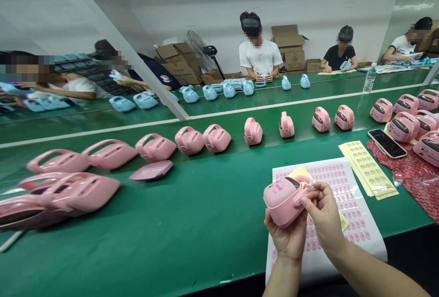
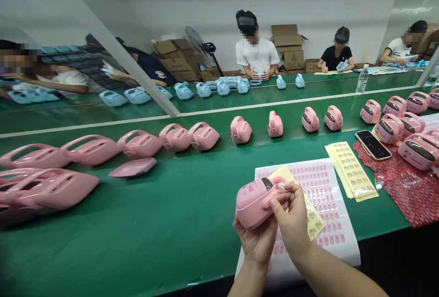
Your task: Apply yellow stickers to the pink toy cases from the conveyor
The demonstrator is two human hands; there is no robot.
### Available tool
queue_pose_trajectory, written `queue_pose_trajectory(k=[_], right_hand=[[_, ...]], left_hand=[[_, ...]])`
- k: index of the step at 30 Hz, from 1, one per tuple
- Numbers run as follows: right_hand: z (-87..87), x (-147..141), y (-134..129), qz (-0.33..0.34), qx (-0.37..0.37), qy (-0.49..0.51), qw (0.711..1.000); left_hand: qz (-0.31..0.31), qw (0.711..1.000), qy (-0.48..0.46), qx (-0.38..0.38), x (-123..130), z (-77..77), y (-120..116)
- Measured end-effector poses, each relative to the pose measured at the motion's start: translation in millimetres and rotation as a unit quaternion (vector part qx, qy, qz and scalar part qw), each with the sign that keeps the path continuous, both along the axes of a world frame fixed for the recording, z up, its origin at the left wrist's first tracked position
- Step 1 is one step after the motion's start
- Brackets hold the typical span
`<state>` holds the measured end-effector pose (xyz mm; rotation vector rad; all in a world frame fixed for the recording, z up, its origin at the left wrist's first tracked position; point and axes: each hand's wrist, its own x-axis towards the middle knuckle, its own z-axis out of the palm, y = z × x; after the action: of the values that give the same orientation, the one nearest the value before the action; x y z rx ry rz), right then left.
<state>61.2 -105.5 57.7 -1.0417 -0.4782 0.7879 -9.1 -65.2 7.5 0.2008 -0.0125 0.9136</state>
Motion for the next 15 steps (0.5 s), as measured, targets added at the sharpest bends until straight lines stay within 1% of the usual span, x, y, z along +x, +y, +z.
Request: queue_pose_trajectory(k=[3,8,10,12,14,15], right_hand=[[-1.1,0,0,-0.010,-0.012,-0.051,0.999],[-5.5,7,2,0.001,-0.046,-0.142,0.989],[-8.9,19,4,0.006,-0.085,-0.164,0.983],[-11.0,37,5,0.013,-0.135,-0.181,0.974],[-8.7,59,6,0.020,-0.164,-0.189,0.968],[-5.1,69,5,0.026,-0.162,-0.190,0.968]], left_hand=[[0.006,1.000,0.011,-0.017,1,-0.4,-2],[0.003,1.000,0.030,-0.009,-2,-7.7,2],[0.000,0.999,0.040,-0.002,-6,-10.9,7],[0.006,0.997,0.074,0.017,-11,-12.4,12],[0.024,0.986,0.151,0.065,-15,-11.6,15],[0.037,0.973,0.204,0.100,-17,-10.6,16]])
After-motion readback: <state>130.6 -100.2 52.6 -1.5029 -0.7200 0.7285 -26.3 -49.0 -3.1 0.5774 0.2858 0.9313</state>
